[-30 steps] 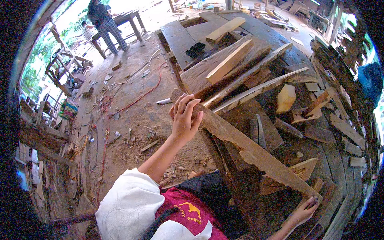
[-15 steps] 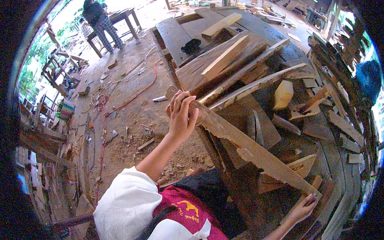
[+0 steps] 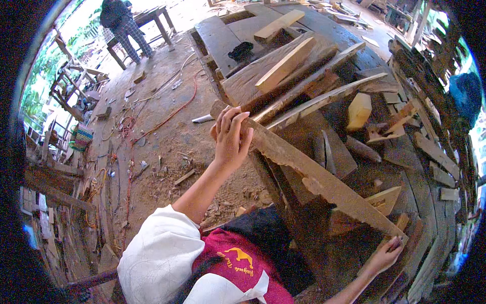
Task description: The person carves a mortise or design into a piece of wood using a mallet and chisel.
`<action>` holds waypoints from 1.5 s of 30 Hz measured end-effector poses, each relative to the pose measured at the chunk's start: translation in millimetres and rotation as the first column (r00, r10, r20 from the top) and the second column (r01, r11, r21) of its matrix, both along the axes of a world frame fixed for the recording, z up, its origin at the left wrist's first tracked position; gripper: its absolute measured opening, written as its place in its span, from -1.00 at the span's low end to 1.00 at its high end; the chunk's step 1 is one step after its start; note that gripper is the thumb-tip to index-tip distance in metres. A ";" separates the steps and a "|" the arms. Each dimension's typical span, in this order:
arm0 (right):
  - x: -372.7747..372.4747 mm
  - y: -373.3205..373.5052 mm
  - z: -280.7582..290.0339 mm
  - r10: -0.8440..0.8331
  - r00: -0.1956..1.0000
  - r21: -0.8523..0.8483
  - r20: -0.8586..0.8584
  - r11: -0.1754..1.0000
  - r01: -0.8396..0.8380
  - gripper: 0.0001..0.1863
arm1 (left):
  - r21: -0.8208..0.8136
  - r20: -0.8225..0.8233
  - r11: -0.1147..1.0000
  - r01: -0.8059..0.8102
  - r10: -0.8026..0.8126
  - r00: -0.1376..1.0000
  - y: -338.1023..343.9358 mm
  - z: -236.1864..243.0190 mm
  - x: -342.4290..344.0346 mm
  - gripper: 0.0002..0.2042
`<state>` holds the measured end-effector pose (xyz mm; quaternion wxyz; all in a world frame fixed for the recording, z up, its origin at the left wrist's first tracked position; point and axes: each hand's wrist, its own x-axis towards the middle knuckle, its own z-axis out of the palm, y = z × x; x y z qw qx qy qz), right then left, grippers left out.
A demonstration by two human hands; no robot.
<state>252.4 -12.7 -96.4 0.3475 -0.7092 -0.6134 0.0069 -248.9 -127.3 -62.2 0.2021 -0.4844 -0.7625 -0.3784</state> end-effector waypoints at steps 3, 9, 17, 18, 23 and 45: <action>-2.6 -1.0 -0.1 0.038 0.997 0.026 -0.061 0.999 -0.036 -0.56 | -0.024 -0.009 1.000 -0.003 0.003 1.000 -2.2 5.6 0.1 -0.65; -13.9 -4.7 4.7 0.062 0.996 0.067 -0.066 0.996 -0.058 -0.56 | 0.038 0.016 0.999 -0.006 0.005 1.000 -8.4 16.7 -13.0 -0.68; -35.7 -15.0 20.5 0.048 0.990 0.112 -0.131 0.993 -0.033 -0.48 | -0.035 0.057 0.990 -0.134 0.136 0.989 -1.6 48.1 -56.8 -0.62; -31.1 -12.6 14.0 0.068 0.965 0.108 -0.252 0.993 -0.042 -0.49 | -0.048 0.087 0.997 -0.067 0.071 0.994 6.6 50.4 -63.7 -0.59; -16.0 -9.1 5.5 0.079 0.985 0.137 -0.155 0.989 -0.058 -0.51 | -0.152 -0.042 0.986 0.067 -0.074 0.996 50.9 60.0 -66.5 -0.49; -34.4 -15.8 19.1 0.032 0.994 0.125 -0.105 0.992 -0.018 -0.49 | -0.273 0.160 0.962 0.007 0.038 0.986 105.1 58.1 -78.4 -0.62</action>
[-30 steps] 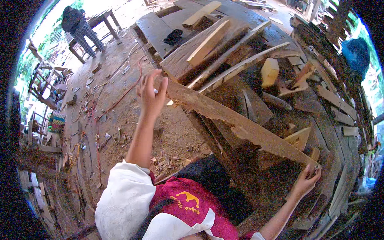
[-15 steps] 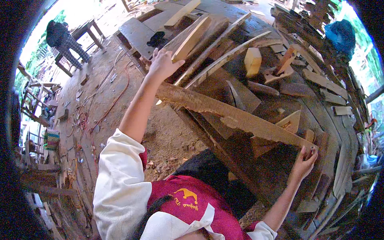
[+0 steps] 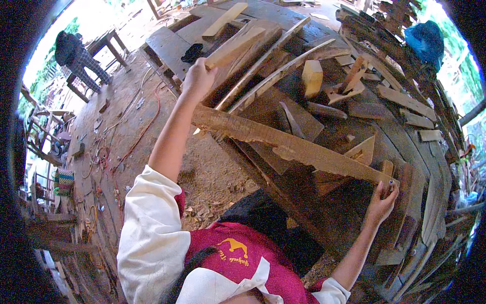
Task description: The person carves a mortise or design into a piece of wood using a mallet and chisel.
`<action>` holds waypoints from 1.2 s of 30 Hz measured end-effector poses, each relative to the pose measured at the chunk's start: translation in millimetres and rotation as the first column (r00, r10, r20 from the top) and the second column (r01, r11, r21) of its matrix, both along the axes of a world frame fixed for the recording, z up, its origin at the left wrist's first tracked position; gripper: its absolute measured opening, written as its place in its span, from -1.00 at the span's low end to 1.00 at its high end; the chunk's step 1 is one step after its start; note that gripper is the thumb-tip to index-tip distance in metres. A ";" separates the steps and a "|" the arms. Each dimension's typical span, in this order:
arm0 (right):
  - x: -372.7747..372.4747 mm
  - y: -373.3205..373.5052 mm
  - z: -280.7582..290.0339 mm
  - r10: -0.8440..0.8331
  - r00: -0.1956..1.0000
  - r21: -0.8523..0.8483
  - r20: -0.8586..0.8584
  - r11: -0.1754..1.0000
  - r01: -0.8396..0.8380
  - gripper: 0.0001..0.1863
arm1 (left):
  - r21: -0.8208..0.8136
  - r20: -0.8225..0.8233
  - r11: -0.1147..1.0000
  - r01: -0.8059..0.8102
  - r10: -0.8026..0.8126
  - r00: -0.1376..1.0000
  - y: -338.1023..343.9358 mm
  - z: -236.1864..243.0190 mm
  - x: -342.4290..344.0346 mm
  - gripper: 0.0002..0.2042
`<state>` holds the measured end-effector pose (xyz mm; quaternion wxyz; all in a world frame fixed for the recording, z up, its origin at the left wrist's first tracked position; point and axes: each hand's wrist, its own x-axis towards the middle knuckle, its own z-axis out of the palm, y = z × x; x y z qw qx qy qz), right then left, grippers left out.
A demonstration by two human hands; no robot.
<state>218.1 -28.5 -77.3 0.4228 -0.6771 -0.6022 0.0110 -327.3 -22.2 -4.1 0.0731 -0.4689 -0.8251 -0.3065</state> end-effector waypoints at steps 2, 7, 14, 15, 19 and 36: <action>-0.4 -1.8 2.4 -0.003 1.000 -0.001 0.007 1.000 0.003 -0.49 | 0.090 0.124 0.996 -0.022 0.010 0.992 0.8 5.4 4.2 -0.61; 1.9 -0.5 3.1 -0.015 1.000 -0.002 0.025 1.000 0.015 -0.48 | 0.245 0.127 0.969 0.009 -0.042 0.991 -1.8 2.0 -2.0 -0.61; 3.4 2.5 -4.4 0.029 0.999 -0.014 -0.042 0.999 -0.030 -0.51 | 0.504 0.684 0.859 -0.084 -0.338 0.646 -23.0 11.2 8.5 -0.71; 5.5 3.6 -6.2 0.049 0.997 -0.004 -0.053 0.999 -0.049 -0.52 | 0.505 0.683 0.858 -0.091 -0.333 0.650 -26.3 9.9 8.1 -0.71; 2.9 -2.6 1.6 0.023 0.994 -0.029 -0.109 0.999 -0.026 -0.52 | 0.505 0.799 0.853 -0.132 -0.404 0.447 -38.7 8.2 -5.1 -0.72; 24.6 11.4 -17.8 0.038 0.995 -0.010 0.091 0.999 -0.037 -0.47 | -0.163 0.225 0.981 0.101 -0.062 0.972 -50.3 -0.7 -66.7 -0.70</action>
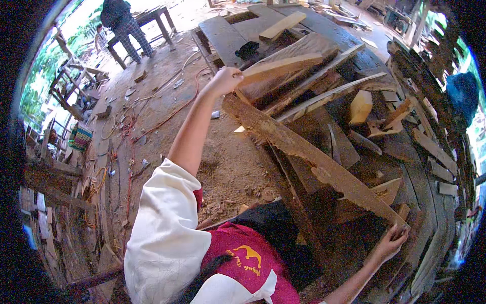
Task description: The person carves a mortise or design into a piece of wood using a mallet and chisel.
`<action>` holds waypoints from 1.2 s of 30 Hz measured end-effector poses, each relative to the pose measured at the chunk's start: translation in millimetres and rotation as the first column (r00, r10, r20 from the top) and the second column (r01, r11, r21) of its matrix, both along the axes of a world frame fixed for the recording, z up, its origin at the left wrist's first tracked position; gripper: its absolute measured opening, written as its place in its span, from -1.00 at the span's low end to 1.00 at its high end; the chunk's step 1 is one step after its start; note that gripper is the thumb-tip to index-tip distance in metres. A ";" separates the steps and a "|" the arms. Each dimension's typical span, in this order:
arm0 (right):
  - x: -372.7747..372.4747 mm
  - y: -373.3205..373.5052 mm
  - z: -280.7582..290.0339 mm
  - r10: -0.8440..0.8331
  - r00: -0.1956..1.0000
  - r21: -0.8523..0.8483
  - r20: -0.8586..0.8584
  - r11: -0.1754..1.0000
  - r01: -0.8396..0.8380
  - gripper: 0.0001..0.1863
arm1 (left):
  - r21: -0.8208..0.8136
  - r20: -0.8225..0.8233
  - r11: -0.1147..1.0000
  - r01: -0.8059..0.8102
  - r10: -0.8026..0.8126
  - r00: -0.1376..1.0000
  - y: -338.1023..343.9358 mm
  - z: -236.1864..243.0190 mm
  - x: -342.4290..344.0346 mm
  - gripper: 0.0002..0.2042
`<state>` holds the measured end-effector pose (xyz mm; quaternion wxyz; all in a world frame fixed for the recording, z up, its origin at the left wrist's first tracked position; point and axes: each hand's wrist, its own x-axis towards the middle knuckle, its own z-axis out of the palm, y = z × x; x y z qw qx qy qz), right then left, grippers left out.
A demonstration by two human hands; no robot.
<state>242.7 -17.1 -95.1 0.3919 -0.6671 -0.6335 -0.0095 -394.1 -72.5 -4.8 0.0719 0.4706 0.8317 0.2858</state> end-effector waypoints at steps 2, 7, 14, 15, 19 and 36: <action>2.4 2.8 -2.6 0.027 0.999 -0.011 -0.032 1.000 -0.027 -0.47 | -0.023 -0.012 1.000 0.011 -0.011 1.000 -3.5 -2.3 -1.2 -0.70; 1.3 0.9 1.5 -0.008 0.999 -0.032 0.040 0.999 0.009 -0.46 | -0.098 -0.097 0.995 -0.013 0.003 0.995 -4.7 6.3 18.4 -0.64; 1.9 -3.8 1.7 -0.068 0.994 0.031 0.085 0.997 0.066 -0.51 | 0.106 -0.221 0.985 0.138 -0.112 0.969 11.5 31.7 108.7 -0.51; -3.0 -6.2 5.1 -0.049 0.997 0.015 0.057 0.999 0.048 -0.52 | 0.138 -0.246 0.960 0.244 -0.205 0.947 14.3 34.8 123.5 -0.51; -6.9 -10.9 15.8 0.015 0.991 -0.033 -0.130 0.999 -0.019 -0.55 | 0.206 -0.290 0.816 0.541 -0.477 0.830 37.4 28.9 195.4 -0.52; 54.3 -53.5 65.2 -0.165 0.980 -0.316 -0.113 0.941 0.122 -0.69 | -0.135 -0.291 0.377 0.916 -0.899 0.327 86.0 1.2 503.4 -0.41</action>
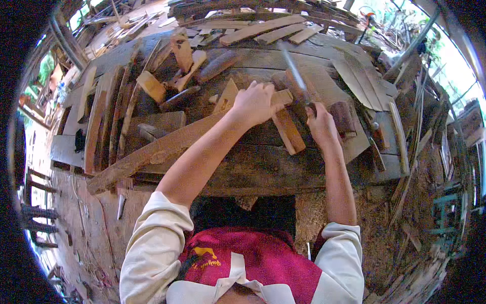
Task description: The person carves a mortise or design into a piece of wood using a mallet and chisel.
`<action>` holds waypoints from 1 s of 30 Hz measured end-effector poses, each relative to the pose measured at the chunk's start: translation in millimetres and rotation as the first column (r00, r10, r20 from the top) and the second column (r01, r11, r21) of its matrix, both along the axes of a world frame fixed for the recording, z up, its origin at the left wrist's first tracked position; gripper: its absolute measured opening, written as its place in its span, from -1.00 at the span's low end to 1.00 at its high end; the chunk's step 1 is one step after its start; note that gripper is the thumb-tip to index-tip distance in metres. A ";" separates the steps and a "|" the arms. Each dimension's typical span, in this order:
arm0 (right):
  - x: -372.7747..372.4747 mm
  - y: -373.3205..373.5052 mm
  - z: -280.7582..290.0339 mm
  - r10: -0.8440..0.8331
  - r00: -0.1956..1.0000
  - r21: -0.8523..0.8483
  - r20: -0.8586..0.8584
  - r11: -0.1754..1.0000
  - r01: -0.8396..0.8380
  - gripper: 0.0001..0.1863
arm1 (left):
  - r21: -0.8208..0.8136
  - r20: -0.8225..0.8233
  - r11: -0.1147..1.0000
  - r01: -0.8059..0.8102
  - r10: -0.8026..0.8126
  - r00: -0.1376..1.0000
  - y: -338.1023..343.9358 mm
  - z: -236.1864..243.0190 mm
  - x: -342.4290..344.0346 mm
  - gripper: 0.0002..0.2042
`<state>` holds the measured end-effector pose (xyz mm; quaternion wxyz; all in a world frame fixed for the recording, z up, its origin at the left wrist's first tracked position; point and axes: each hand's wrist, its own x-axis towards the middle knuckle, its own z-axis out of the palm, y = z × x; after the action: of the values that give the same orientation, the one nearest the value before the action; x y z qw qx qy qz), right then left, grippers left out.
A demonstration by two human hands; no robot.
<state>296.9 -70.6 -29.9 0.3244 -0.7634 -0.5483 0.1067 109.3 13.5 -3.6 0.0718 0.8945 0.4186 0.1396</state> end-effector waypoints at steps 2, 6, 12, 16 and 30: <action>-1.4 -1.3 -3.2 0.038 0.981 0.032 0.190 0.998 -0.045 -0.68 | 0.030 -0.017 0.999 -0.042 0.042 0.999 14.5 -12.1 8.4 -0.39; -13.2 -0.4 -2.9 0.061 0.972 -0.096 0.228 0.995 -0.040 -0.69 | -0.127 -0.125 0.990 -0.056 0.040 0.991 22.5 -18.3 18.0 -0.31; -22.2 12.0 6.5 0.107 0.921 -0.260 0.375 0.966 -0.006 -0.74 | 0.022 -0.021 0.999 -0.030 0.030 0.999 23.1 -43.4 14.8 -0.31; -22.5 23.0 2.5 0.129 0.892 -0.305 0.434 0.952 0.011 -0.74 | 0.050 -0.085 0.999 -0.004 0.009 0.996 23.0 -43.8 18.3 -0.31; -17.6 -51.3 16.1 0.184 0.894 -0.357 0.409 0.934 -0.029 -0.75 | 0.058 -0.062 0.997 -0.041 0.045 0.997 22.8 -44.5 13.7 -0.35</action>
<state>279.3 -122.0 -13.9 0.0494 -0.7805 -0.6216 0.0445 123.0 36.3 -48.1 0.0303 0.8909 0.4357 0.1245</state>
